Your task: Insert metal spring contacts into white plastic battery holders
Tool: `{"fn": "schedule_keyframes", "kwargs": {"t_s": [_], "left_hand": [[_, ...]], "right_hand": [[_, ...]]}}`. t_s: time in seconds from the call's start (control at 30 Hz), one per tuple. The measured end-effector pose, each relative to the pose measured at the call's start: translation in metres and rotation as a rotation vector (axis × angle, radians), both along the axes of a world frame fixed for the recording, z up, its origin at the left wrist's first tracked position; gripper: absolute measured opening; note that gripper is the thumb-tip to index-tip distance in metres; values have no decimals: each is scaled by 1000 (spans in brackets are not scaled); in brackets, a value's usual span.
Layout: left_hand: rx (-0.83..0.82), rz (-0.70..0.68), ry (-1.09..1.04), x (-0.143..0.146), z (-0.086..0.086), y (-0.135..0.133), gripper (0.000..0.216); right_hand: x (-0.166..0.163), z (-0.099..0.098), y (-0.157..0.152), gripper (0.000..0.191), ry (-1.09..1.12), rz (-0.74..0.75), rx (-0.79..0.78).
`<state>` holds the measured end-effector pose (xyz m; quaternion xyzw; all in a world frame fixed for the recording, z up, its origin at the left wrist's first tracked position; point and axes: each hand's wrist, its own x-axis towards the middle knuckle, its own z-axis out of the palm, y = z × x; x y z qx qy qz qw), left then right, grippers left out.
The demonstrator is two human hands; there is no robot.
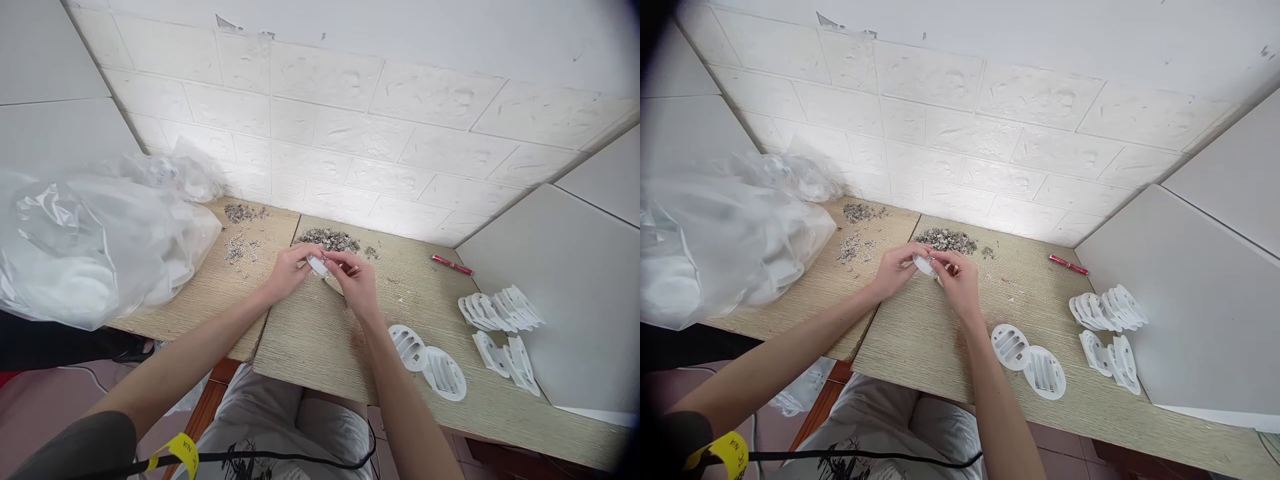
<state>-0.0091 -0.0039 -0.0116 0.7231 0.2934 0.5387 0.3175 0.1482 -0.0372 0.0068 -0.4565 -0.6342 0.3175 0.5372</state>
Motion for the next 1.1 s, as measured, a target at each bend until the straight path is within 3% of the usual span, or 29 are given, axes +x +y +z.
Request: {"fn": "schedule_keyframes", "kwargs": {"t_s": [0.33, 0.6, 0.87, 1.1], "left_hand": [[189, 61, 7, -3, 3, 1, 18], [167, 89, 58, -4, 0, 2, 19], [288, 133, 114, -5, -3, 4, 24], [418, 159, 92, -4, -4, 7, 21]], "right_hand": [[2, 3, -3, 13, -32, -37, 7], [0, 4, -3, 13, -81, -52, 20], [1, 2, -2, 11, -103, -33, 24], [-1, 1, -2, 19, -14, -78, -94]]}}
